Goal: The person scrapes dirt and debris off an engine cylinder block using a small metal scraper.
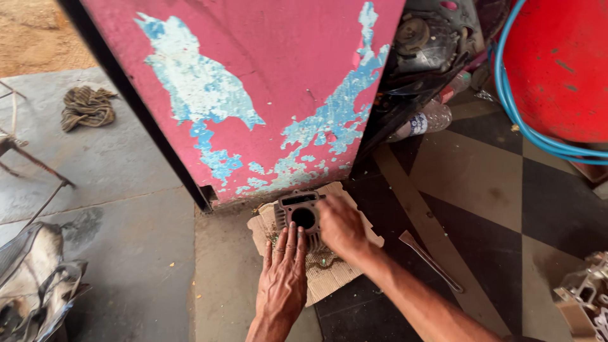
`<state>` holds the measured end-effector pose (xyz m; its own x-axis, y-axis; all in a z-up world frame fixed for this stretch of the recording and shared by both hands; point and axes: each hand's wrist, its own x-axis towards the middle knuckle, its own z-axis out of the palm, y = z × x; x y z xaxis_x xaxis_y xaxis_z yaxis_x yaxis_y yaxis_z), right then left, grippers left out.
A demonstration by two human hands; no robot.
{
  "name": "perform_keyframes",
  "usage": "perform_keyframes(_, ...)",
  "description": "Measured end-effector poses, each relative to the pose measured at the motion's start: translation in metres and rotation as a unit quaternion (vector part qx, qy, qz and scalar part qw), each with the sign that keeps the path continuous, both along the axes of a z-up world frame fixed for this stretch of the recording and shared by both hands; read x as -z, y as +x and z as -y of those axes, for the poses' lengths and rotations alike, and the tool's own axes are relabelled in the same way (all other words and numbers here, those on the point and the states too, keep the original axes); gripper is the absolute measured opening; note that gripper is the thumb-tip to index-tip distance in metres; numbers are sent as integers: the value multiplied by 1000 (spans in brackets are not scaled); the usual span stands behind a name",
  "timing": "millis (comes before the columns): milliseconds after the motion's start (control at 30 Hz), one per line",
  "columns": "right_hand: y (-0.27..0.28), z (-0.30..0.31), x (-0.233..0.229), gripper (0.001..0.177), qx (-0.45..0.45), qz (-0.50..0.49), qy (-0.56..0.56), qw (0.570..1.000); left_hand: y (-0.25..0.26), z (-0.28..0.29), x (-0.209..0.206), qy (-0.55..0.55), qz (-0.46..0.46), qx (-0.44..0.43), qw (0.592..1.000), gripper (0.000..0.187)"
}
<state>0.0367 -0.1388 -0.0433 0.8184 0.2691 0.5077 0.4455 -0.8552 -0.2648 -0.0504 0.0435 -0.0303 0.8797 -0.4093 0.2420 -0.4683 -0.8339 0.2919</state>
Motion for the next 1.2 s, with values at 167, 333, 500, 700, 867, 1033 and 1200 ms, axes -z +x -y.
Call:
perform_keyframes(167, -7, 1, -4, 13, 1, -110, 22, 994, 1, 3, -1, 20, -13, -2, 1000, 83)
perform_keyframes(333, -22, -5, -4, 26, -33, -77, -25, 996, -1, 5, -11, 20, -55, -7, 998, 92)
perform_keyframes(500, -9, 22, -4, 19, 7, -93, 46, 995, -3, 4, -4, -2, -8, 1, 1000, 91)
perform_keyframes(700, -9, 30, -16, 17, -18, -121, 77, 989, -3, 6, 4, -19, 19, 14, 1000, 85)
perform_keyframes(867, -18, 23, -18, 19, 3, -126, 13, 992, -5, 11, 6, -102, 24, -35, 994, 82)
perform_keyframes(1033, -12, 29, -22, 15, 31, -203, 5, 979, -5, 9, 13, -125, -48, -81, 988, 80)
perform_keyframes(1200, -21, 16, -23, 20, -77, -151, -2, 986, 0, 8, 9, -194, -52, -71, 977, 82)
